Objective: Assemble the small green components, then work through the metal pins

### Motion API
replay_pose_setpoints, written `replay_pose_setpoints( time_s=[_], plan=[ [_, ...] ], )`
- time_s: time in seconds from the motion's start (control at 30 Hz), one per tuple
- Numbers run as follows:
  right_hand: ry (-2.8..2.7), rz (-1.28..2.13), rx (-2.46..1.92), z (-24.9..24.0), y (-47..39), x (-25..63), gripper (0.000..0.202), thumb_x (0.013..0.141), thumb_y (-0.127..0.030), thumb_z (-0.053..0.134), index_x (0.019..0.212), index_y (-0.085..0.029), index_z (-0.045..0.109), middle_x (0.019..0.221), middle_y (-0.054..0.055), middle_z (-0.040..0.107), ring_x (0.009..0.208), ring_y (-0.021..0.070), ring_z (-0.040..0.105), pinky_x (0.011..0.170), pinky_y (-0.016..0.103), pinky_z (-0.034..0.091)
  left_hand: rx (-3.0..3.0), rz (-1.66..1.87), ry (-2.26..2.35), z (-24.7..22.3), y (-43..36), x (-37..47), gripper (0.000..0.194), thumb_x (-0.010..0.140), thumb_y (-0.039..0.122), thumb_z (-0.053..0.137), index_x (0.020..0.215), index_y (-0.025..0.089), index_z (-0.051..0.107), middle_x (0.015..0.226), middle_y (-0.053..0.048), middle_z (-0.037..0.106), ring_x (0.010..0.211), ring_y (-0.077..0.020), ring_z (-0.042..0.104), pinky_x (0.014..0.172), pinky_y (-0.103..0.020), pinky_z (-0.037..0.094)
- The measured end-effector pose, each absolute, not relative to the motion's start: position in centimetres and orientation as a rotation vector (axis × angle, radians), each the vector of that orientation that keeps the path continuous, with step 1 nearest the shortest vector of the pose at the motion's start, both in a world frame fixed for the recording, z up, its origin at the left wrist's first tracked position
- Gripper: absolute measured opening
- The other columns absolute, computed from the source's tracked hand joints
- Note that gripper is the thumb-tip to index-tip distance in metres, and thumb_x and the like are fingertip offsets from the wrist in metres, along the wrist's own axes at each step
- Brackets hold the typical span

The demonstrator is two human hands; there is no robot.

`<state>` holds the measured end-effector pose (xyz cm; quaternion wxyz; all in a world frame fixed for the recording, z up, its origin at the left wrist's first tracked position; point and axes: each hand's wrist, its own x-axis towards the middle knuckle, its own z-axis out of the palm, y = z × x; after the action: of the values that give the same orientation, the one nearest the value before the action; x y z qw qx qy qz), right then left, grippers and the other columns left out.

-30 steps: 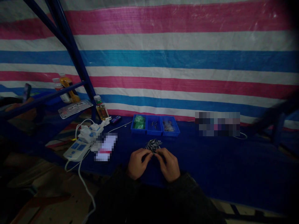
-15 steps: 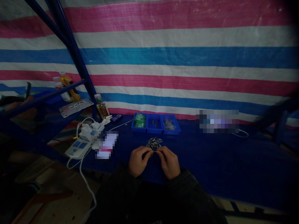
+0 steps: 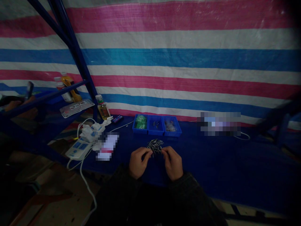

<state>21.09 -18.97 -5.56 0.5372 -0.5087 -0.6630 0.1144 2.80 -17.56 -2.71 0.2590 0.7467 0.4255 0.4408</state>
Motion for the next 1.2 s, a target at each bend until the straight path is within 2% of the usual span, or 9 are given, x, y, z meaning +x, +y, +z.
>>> replay_pose_setpoints(
  time_s=[0.17, 0.3, 0.5, 0.67, 0.83, 1.03, 1.1, 1.2],
  plan=[
    [-1.442, 0.227, -1.268, -3.8, -16.1, 22.6, 0.014, 0.096, -0.029, 0.056, 0.093, -0.021, 0.067, 0.088, 0.004, 0.070, 0.078, 0.0191, 0.066, 0.071, 0.030, 0.051, 1.942, 1.251, 1.204, -2.8, -17.5, 2.7, 0.020, 0.099, 0.028, 0.057, 0.088, 0.018, 0.071, 0.077, -0.003, 0.071, 0.072, -0.0163, 0.067, 0.071, -0.026, 0.050],
    [-1.567, 0.150, -1.346, -1.8, -11.7, 23.8, 0.012, 0.091, -0.027, 0.062, 0.087, -0.020, 0.070, 0.085, 0.004, 0.070, 0.070, 0.0177, 0.063, 0.068, 0.030, 0.047, 1.943, 1.255, 1.206, -2.9, -17.4, 2.6, 0.021, 0.099, 0.030, 0.056, 0.088, 0.019, 0.071, 0.076, -0.003, 0.070, 0.071, -0.0165, 0.067, 0.071, -0.026, 0.049],
    [-1.575, 0.133, -1.416, -1.3, -7.1, 23.8, 0.025, 0.094, -0.035, 0.057, 0.087, -0.017, 0.073, 0.081, 0.006, 0.073, 0.065, 0.0180, 0.062, 0.064, 0.030, 0.044, 1.950, 1.236, 1.187, -3.0, -17.3, 2.7, 0.020, 0.098, 0.028, 0.057, 0.087, 0.018, 0.071, 0.078, -0.003, 0.072, 0.074, -0.0166, 0.068, 0.073, -0.025, 0.050],
    [-1.621, 0.030, -1.498, -1.6, -5.6, 23.1, 0.038, 0.100, -0.043, 0.048, 0.094, -0.017, 0.074, 0.088, 0.010, 0.075, 0.074, 0.0213, 0.066, 0.071, 0.032, 0.046, 1.929, 1.234, 1.224, -2.8, -17.4, 2.7, 0.020, 0.098, 0.027, 0.058, 0.088, 0.018, 0.072, 0.078, -0.002, 0.072, 0.071, -0.0149, 0.067, 0.072, -0.023, 0.049],
    [-1.647, -0.009, -1.512, -2.3, -7.7, 24.0, 0.034, 0.101, -0.041, 0.047, 0.108, -0.018, 0.071, 0.104, 0.012, 0.073, 0.090, 0.0240, 0.068, 0.081, 0.034, 0.048, 1.852, 1.276, 1.321, -2.6, -17.4, 2.5, 0.021, 0.098, 0.027, 0.057, 0.085, 0.017, 0.071, 0.072, 0.000, 0.069, 0.068, -0.0136, 0.066, 0.069, -0.022, 0.047],
    [-1.806, 0.251, -1.428, -5.5, -15.1, 24.9, 0.025, 0.100, -0.038, 0.052, 0.091, -0.022, 0.068, 0.087, 0.005, 0.069, 0.075, 0.0197, 0.066, 0.071, 0.031, 0.048, 1.853, 1.230, 1.282, -2.6, -17.5, 2.7, 0.021, 0.098, 0.027, 0.056, 0.086, 0.018, 0.071, 0.074, 0.000, 0.070, 0.070, -0.0137, 0.067, 0.071, -0.021, 0.047],
    [-1.824, 0.287, -1.439, -6.5, -16.7, 24.4, 0.022, 0.099, -0.037, 0.055, 0.090, -0.022, 0.068, 0.086, 0.004, 0.068, 0.072, 0.0193, 0.065, 0.067, 0.030, 0.048, 1.858, 1.218, 1.280, -2.5, -17.5, 2.7, 0.021, 0.098, 0.028, 0.056, 0.087, 0.018, 0.071, 0.075, -0.001, 0.070, 0.071, -0.0141, 0.067, 0.072, -0.022, 0.047],
    [-1.829, 0.262, -1.476, -7.6, -17.6, 23.5, 0.016, 0.097, -0.036, 0.058, 0.096, -0.022, 0.067, 0.091, 0.005, 0.067, 0.078, 0.0204, 0.065, 0.070, 0.031, 0.050, 1.857, 1.208, 1.272, -2.6, -17.4, 2.7, 0.021, 0.099, 0.028, 0.056, 0.089, 0.018, 0.071, 0.075, -0.001, 0.070, 0.071, -0.0143, 0.067, 0.071, -0.022, 0.047]
  ],
)
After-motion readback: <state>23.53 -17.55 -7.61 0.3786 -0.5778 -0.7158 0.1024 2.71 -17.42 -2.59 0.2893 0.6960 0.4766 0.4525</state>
